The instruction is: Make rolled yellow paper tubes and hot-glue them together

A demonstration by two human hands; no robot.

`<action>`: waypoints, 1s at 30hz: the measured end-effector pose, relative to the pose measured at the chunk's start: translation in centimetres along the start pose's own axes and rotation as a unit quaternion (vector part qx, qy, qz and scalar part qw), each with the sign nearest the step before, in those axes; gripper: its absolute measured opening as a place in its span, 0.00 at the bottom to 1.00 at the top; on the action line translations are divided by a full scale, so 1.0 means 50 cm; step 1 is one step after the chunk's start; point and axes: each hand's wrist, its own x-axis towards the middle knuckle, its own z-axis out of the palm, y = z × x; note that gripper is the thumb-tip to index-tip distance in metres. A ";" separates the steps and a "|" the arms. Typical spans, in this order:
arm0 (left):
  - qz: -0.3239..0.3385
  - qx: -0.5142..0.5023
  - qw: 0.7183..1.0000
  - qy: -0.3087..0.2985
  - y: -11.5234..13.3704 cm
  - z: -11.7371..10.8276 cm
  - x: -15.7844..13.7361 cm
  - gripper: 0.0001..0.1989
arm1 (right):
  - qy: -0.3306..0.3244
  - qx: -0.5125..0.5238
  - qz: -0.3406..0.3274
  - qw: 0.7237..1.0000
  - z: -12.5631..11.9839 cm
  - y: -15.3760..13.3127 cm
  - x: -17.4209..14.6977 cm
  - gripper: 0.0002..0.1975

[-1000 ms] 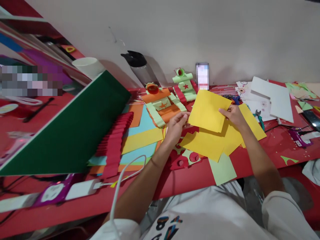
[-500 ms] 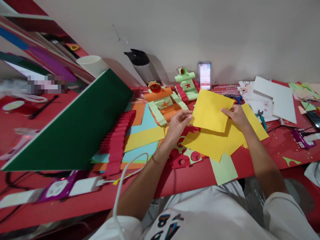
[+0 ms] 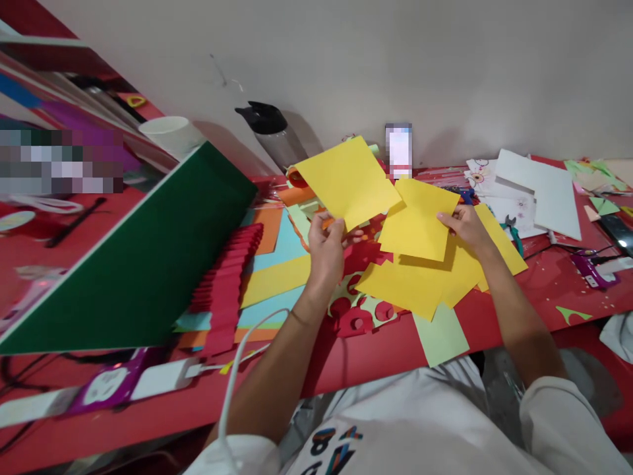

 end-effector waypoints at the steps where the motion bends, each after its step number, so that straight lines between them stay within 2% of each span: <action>1: 0.003 -0.001 1.000 0.003 0.004 0.000 0.001 0.18 | -0.001 -0.001 0.000 1.000 0.000 -0.001 -0.001 0.20; 5: 0.003 -0.001 1.000 0.014 0.016 0.001 0.002 0.17 | -0.004 0.015 -0.002 1.000 -0.001 -0.009 -0.004 0.20; 12: 0.021 0.028 0.998 0.047 0.013 -0.003 0.007 0.23 | -0.004 0.046 0.028 0.999 0.000 -0.033 -0.019 0.22; 18: 0.060 -0.021 0.990 0.127 0.019 -0.016 0.020 0.27 | 0.001 0.057 0.044 0.997 -0.005 -0.048 -0.028 0.23; 21: 0.078 -0.024 0.986 0.148 0.023 -0.020 0.024 0.28 | 0.005 0.062 0.042 0.997 -0.008 -0.048 -0.028 0.22; 25: 0.077 -0.004 0.989 0.129 0.019 -0.021 0.024 0.26 | 0.005 0.064 0.038 0.997 -0.010 -0.046 -0.025 0.22; 30: 0.045 0.036 0.997 0.055 0.018 -0.014 0.018 0.22 | 0.010 0.032 0.025 0.999 -0.014 -0.041 -0.022 0.22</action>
